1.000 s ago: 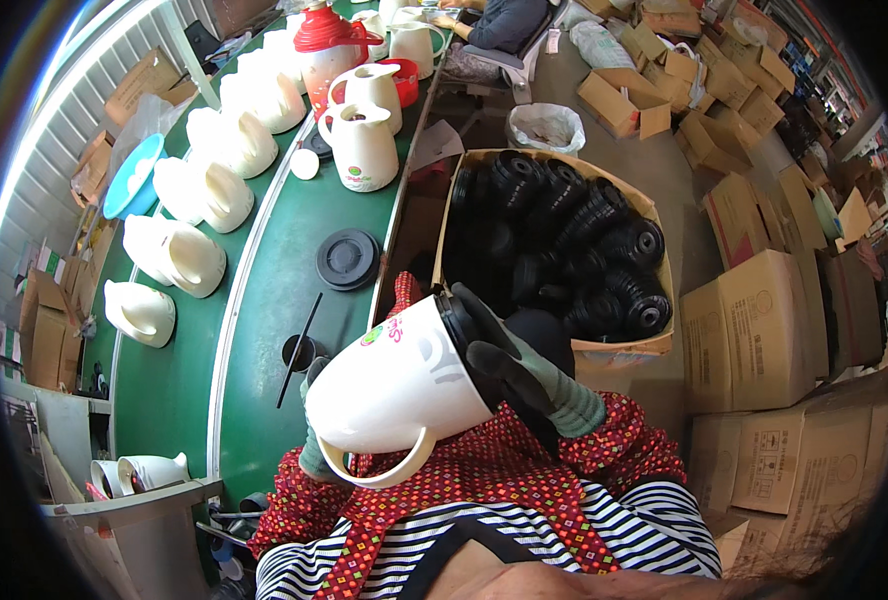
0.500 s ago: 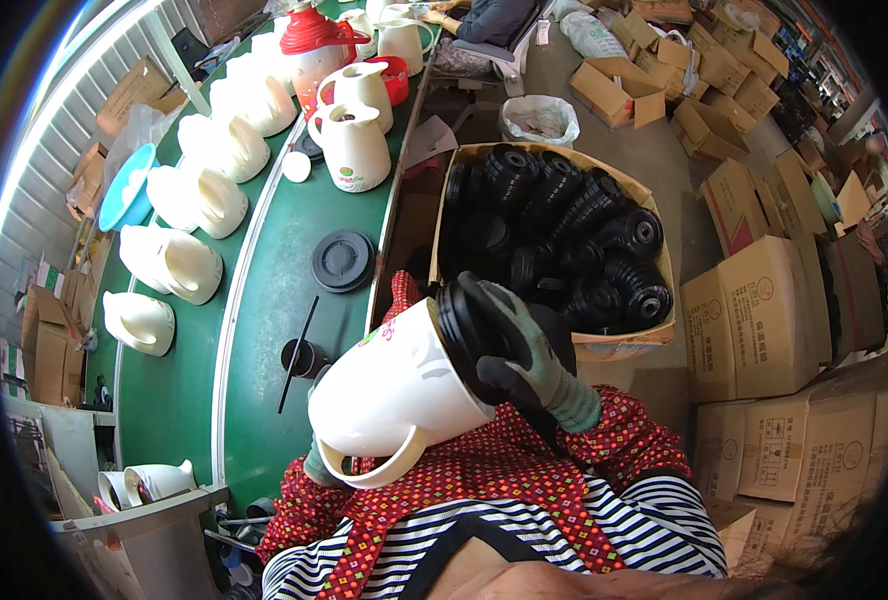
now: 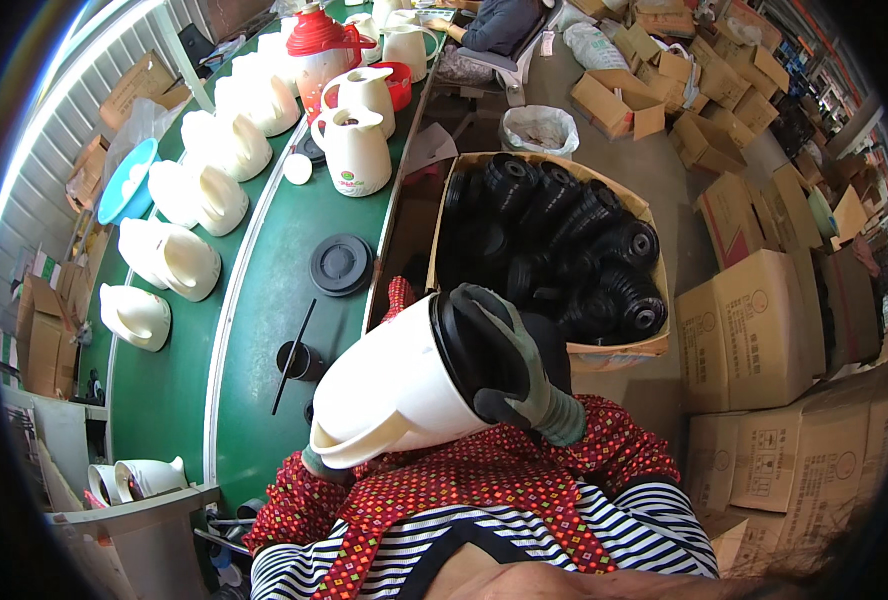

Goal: The person repeatedly picks up white plastic pitchers from a green conveyor belt, inserts a black internal component into the opening, and secures a black lid on top. The completed pitchers are placed back on the belt. The process is repeated for multiple units in a continuous assembly line.

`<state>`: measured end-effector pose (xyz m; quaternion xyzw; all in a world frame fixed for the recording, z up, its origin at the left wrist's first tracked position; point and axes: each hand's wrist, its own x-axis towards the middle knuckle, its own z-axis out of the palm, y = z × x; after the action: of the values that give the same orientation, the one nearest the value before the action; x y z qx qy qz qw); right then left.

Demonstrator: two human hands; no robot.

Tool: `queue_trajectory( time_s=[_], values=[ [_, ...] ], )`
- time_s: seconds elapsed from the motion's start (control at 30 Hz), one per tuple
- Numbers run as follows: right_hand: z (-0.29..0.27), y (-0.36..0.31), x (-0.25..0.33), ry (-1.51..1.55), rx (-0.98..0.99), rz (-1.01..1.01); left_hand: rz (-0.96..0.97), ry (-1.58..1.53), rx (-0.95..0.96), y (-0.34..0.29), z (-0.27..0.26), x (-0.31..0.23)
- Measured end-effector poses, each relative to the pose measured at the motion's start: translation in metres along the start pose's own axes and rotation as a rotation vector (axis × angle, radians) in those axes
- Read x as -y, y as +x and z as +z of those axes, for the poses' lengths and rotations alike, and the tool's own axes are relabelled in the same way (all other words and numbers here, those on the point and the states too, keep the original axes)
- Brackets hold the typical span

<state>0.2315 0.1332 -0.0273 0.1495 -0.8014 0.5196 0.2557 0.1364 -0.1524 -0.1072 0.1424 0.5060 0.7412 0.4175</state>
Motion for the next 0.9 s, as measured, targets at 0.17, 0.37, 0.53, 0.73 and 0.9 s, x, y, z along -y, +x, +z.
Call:
queue_trajectory(
  time_s=[0.17,0.37,0.53,0.73,0.9],
  values=[
    [-0.013,0.009,0.021,-0.180,0.133,-0.070,-0.020,-0.142,0.011,-0.003,0.000,-0.003],
    [-0.023,0.004,0.021,0.207,0.199,0.267,0.002,-0.160,-0.039,-0.001,0.008,-0.003],
    [-0.012,-0.007,0.016,0.700,0.001,0.625,0.019,-0.277,-0.059,0.004,0.007,-0.014],
    [0.004,-0.018,0.014,0.669,-0.053,0.384,0.005,-0.200,-0.054,0.006,0.009,-0.021],
    [0.004,-0.026,0.009,0.390,-0.033,0.196,-0.003,-0.099,-0.044,0.009,0.015,-0.024]
  ],
)
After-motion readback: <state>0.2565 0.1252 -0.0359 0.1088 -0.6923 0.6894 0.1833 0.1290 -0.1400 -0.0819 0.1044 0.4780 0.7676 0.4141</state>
